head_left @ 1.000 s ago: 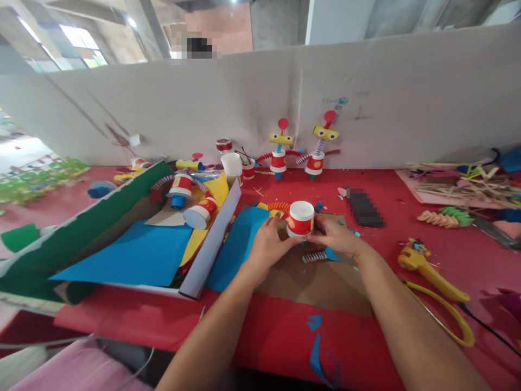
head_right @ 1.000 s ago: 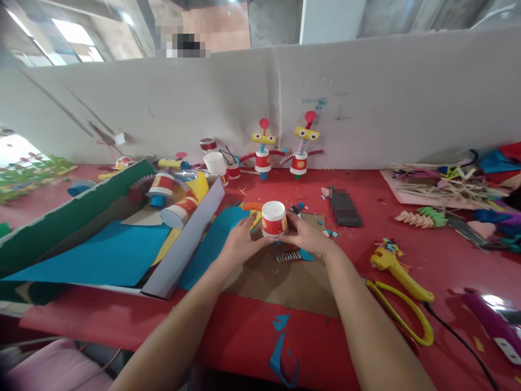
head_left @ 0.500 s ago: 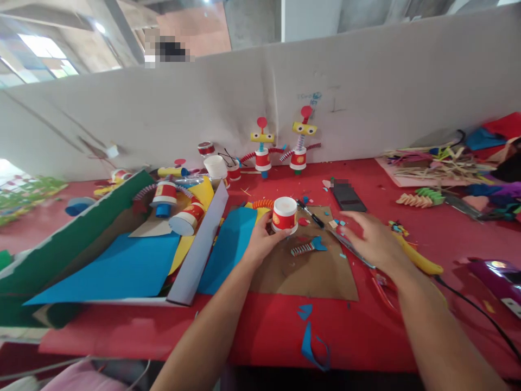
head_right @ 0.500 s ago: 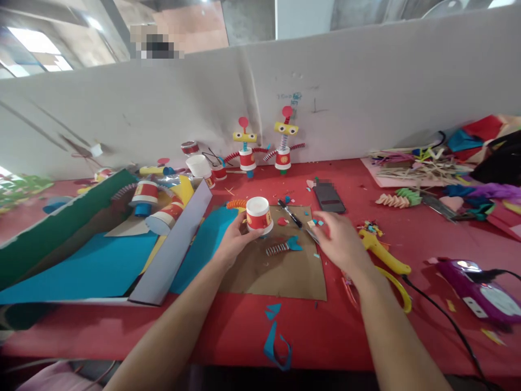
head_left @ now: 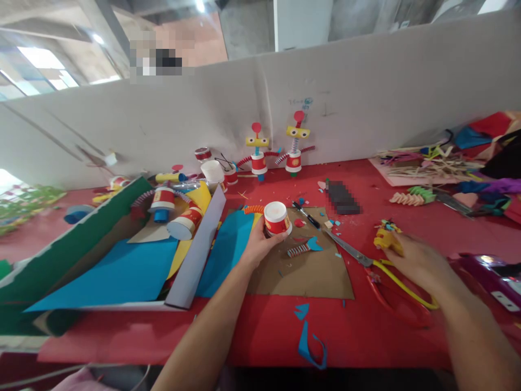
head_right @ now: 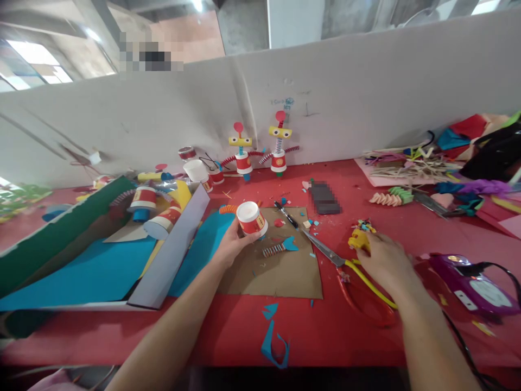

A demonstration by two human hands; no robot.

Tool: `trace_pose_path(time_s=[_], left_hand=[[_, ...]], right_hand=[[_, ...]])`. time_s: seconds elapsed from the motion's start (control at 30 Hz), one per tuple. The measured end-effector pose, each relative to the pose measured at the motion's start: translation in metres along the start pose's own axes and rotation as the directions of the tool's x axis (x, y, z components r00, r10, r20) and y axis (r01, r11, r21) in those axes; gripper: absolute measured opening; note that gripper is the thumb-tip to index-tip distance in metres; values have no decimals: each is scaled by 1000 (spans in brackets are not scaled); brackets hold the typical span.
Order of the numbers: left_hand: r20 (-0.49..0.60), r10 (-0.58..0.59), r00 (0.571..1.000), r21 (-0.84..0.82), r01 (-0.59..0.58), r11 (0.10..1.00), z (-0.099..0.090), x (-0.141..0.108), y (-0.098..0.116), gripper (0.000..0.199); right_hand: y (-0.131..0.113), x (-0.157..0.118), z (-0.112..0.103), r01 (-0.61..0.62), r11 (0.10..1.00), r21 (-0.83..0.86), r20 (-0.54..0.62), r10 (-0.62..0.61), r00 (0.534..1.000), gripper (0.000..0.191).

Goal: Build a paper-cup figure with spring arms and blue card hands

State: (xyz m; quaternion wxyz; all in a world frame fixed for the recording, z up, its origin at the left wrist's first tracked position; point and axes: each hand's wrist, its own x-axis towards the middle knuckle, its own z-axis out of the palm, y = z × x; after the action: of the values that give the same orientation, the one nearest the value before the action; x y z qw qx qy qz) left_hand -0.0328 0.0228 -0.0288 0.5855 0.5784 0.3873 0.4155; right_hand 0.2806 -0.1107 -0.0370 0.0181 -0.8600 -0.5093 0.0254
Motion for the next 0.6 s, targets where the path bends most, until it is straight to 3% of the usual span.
trace_pose_path(time_s=[0.17,0.47,0.53,0.6], left_hand=[[-40,6,999,-38,-7,999,-2,3,-3,61],[-16,-1,1000,33,2,999,-1,5,-6,60],[-18,4,1000,55,-3,998,-1,4,-5,61],[-18,7,1000,80,-5,997,-1,3,-5,62]], right_hand=[[2,-4,-4,-26,999,-41,3,26,1000,35],[-4,-4,-17,2,999,-32,-1,-2,1000,22],[-5,-5,-22,-32,999,-29,-37,31,999,26],[-9,-10,-29,-90,993,80,-66,96,993,29]])
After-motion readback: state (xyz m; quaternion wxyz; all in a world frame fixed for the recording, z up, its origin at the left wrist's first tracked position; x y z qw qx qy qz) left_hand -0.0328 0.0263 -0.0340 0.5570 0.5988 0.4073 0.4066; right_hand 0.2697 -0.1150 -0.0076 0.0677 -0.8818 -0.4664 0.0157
